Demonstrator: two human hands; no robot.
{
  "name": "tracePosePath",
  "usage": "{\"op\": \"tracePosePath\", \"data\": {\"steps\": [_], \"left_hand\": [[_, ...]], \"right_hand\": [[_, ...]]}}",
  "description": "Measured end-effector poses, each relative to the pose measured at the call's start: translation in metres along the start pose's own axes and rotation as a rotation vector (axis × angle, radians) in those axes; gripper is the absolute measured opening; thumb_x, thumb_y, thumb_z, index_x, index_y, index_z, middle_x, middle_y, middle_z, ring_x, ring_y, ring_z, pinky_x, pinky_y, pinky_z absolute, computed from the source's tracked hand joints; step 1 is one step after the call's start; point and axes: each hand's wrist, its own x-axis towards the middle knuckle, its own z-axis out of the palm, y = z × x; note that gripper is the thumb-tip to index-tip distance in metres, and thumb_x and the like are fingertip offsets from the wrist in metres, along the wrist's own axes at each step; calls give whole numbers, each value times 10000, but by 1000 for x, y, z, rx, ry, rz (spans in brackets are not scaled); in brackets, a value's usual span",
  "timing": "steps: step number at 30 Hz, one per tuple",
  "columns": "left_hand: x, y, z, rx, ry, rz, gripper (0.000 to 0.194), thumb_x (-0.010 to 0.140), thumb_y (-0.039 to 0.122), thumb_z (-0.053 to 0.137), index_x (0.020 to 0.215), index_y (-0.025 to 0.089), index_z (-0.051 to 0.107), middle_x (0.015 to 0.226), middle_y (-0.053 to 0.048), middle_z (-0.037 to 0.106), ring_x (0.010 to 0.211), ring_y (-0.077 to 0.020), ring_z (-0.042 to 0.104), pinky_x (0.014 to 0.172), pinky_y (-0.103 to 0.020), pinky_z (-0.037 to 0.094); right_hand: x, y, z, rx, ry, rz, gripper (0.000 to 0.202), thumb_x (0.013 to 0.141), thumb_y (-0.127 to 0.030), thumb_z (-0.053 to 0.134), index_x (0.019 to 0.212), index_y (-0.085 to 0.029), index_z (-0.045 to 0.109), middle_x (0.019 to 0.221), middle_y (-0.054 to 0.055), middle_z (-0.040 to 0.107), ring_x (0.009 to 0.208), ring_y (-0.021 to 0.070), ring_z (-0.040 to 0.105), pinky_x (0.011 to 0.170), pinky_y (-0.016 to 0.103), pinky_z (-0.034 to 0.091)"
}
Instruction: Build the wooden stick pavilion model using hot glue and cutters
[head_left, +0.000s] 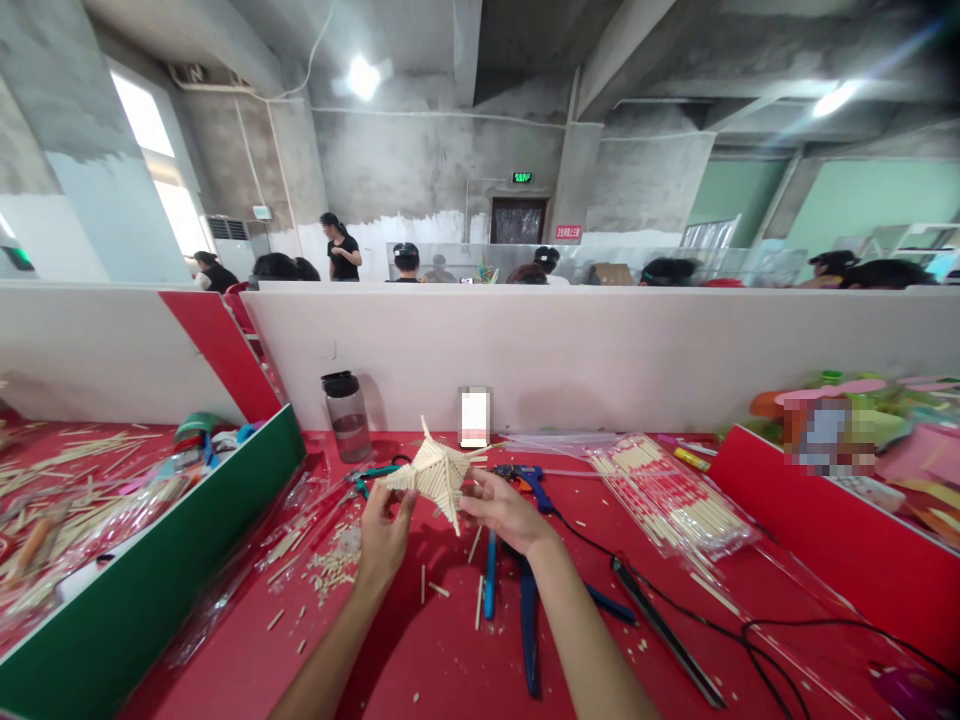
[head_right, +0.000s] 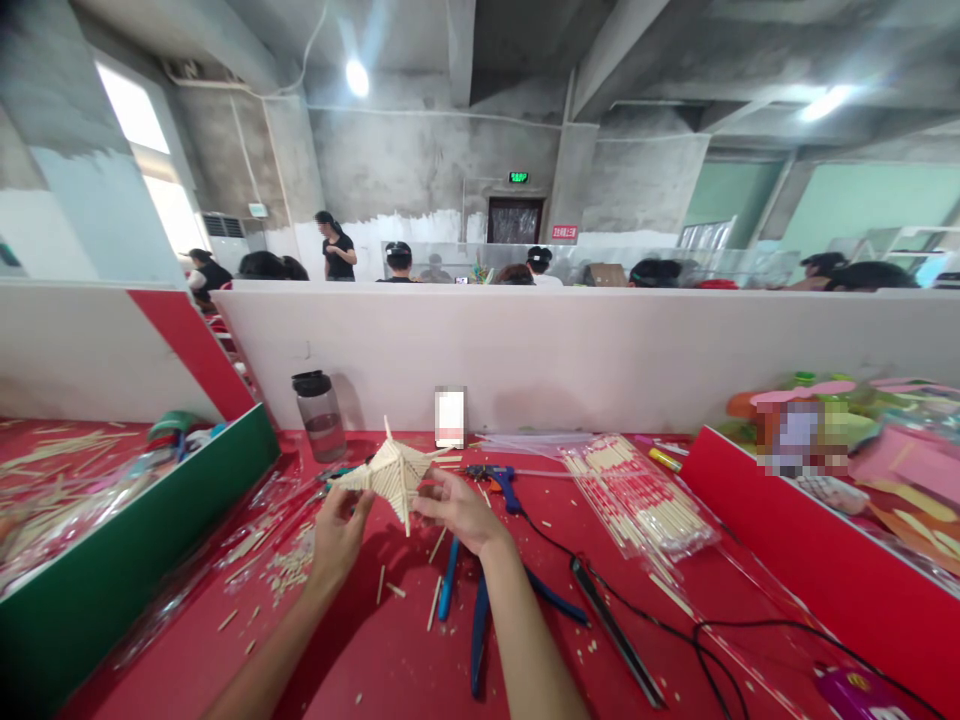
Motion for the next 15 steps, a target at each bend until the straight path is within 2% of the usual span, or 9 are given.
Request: {"op": "tracePosePath", "data": {"steps": [7,15], "left_hand": [[0,-2,0,-23,2,-35,242,849,422,619,869,185,661,825,-38,675,784,-218,627,758,-332,497],[-1,-1,1,-60,-9,-75,222,841,401,620,872,189,674,813,-50,713,774,-227,660,734,-334,520]], "right_hand": [[-4,-1,-2,-76,-70,-10,611,704,-300,854,1258,-235,605,965,35,718,851,158,672,754,257,492],[0,8,-6,-129,-79,-44,595,720,-291,847,1252,-211,592,855,19,710,726,136,642,707,259,464]]}}
